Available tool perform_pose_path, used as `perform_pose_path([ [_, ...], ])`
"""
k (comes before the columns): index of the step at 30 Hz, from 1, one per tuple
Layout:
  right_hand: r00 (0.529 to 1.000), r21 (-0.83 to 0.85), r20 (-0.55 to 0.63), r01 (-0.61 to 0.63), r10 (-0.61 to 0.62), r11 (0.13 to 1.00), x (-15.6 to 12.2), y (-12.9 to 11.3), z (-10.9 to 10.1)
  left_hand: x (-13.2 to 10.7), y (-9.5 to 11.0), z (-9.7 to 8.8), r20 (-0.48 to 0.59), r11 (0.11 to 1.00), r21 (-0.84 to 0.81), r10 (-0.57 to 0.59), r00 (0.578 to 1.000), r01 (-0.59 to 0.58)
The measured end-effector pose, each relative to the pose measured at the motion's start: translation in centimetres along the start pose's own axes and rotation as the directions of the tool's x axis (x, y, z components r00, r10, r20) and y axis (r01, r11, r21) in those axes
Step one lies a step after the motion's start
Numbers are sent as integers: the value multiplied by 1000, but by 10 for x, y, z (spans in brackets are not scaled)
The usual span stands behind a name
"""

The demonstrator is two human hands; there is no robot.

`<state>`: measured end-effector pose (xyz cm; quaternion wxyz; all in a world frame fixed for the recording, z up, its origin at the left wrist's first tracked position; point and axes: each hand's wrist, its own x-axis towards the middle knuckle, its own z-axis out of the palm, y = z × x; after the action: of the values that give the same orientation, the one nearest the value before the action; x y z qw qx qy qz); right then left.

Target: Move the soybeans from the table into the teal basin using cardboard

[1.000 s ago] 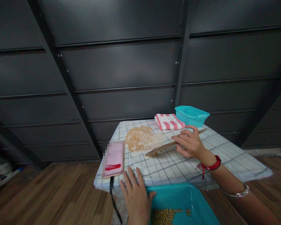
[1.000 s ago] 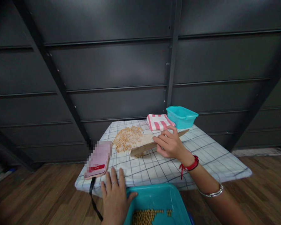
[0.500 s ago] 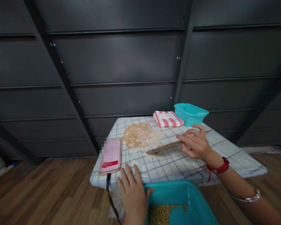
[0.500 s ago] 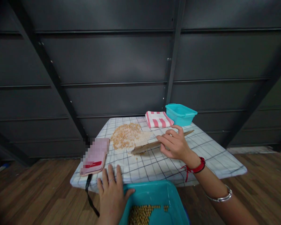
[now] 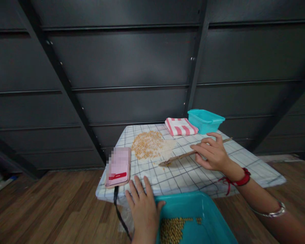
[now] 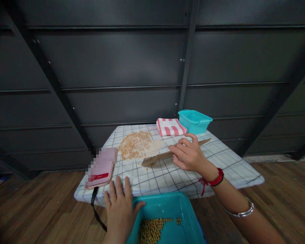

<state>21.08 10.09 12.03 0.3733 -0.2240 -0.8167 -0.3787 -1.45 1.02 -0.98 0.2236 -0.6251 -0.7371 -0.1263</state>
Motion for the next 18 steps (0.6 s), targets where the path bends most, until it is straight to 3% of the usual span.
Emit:
perform_pose_path([
  [8, 999, -47, -24, -36, 34, 998, 1, -2, -2, -1, -4, -3, 10, 997, -66, 32, 999, -31],
  [18, 1000, -79, -1, 3, -3, 997, 0, -2, -2, 1, 1, -5, -23, 1000, -22, -5, 1000, 4],
])
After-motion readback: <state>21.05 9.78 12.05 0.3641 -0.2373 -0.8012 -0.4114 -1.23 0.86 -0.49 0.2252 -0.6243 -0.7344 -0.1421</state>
